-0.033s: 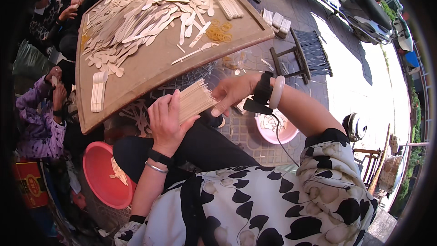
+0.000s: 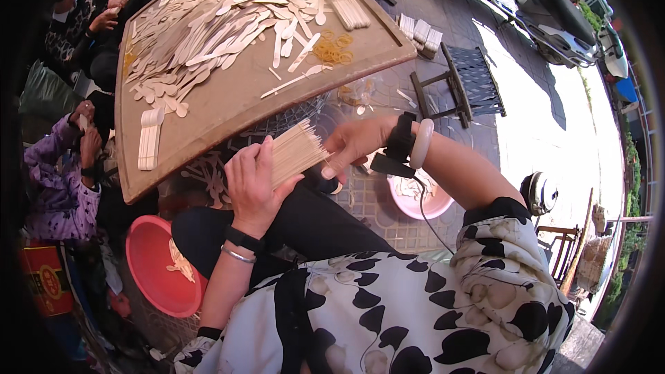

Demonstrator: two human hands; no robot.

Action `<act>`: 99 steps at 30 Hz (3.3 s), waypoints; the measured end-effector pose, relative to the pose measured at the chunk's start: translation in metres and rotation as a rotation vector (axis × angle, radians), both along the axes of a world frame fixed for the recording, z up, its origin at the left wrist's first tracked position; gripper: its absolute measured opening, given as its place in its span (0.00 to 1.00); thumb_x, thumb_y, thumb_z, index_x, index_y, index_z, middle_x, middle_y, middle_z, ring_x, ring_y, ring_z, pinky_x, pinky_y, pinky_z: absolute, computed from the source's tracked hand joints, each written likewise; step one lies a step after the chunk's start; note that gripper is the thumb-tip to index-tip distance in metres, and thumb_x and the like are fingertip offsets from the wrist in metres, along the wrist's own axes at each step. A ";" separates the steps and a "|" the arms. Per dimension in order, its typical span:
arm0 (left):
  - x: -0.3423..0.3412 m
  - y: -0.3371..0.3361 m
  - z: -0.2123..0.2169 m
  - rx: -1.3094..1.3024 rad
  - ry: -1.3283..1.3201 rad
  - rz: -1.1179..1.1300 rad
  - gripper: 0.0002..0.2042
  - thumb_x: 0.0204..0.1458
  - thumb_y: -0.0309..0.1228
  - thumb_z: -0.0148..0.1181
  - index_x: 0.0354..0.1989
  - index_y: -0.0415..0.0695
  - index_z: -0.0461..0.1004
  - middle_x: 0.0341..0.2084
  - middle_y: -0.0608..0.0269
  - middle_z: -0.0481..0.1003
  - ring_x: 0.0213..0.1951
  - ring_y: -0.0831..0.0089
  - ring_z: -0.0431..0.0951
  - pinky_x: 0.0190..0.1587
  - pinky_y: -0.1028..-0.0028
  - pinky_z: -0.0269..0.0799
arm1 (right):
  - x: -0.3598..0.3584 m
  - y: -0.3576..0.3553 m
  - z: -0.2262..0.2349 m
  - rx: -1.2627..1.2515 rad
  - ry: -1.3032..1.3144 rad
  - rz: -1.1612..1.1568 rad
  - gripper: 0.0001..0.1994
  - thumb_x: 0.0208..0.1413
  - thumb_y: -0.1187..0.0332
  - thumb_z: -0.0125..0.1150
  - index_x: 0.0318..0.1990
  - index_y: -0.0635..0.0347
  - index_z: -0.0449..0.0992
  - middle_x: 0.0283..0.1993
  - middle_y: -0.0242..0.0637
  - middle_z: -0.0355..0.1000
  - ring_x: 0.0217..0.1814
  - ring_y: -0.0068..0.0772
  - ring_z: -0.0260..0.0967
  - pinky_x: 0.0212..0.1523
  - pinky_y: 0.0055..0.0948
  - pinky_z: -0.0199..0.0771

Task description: Sorting wooden spoons and packing them into bundles and bags.

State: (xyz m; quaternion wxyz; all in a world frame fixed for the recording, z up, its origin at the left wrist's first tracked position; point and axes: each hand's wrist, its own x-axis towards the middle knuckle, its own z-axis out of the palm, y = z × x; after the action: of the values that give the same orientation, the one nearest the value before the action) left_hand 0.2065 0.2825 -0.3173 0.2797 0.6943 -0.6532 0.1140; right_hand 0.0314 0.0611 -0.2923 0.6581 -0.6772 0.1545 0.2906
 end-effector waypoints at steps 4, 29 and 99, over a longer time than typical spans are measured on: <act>-0.003 0.001 -0.004 0.008 0.052 0.052 0.41 0.48 0.53 0.71 0.65 0.38 0.68 0.49 0.54 0.70 0.52 0.54 0.70 0.55 0.54 0.65 | -0.012 0.036 -0.003 0.175 -0.105 -0.149 0.20 0.66 0.53 0.66 0.47 0.63 0.84 0.40 0.32 0.84 0.28 0.15 0.68 0.32 0.19 0.71; -0.021 -0.008 -0.008 -0.159 0.278 0.381 0.36 0.48 0.46 0.75 0.63 0.41 0.70 0.48 0.56 0.72 0.50 0.55 0.72 0.52 0.58 0.66 | -0.002 0.122 -0.036 1.616 -0.679 -1.416 0.21 0.73 0.60 0.53 0.59 0.73 0.72 0.70 0.53 0.67 0.69 0.43 0.70 0.59 0.33 0.84; 0.196 -0.088 -0.001 -0.250 1.361 -0.132 0.15 0.61 0.27 0.67 0.55 0.37 0.80 0.43 0.65 0.83 0.44 0.81 0.80 0.50 0.77 0.77 | 0.230 -0.036 0.006 -0.259 -0.707 -0.469 0.15 0.61 0.65 0.71 0.52 0.64 0.84 0.45 0.31 0.83 0.47 0.17 0.74 0.53 0.23 0.75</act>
State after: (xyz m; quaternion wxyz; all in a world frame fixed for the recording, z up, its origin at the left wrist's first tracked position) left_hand 0.4029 0.1942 -0.3185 0.7112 0.5328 -0.3554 -0.2898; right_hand 0.2612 0.0248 -0.2863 0.6282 -0.7586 0.1048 -0.1378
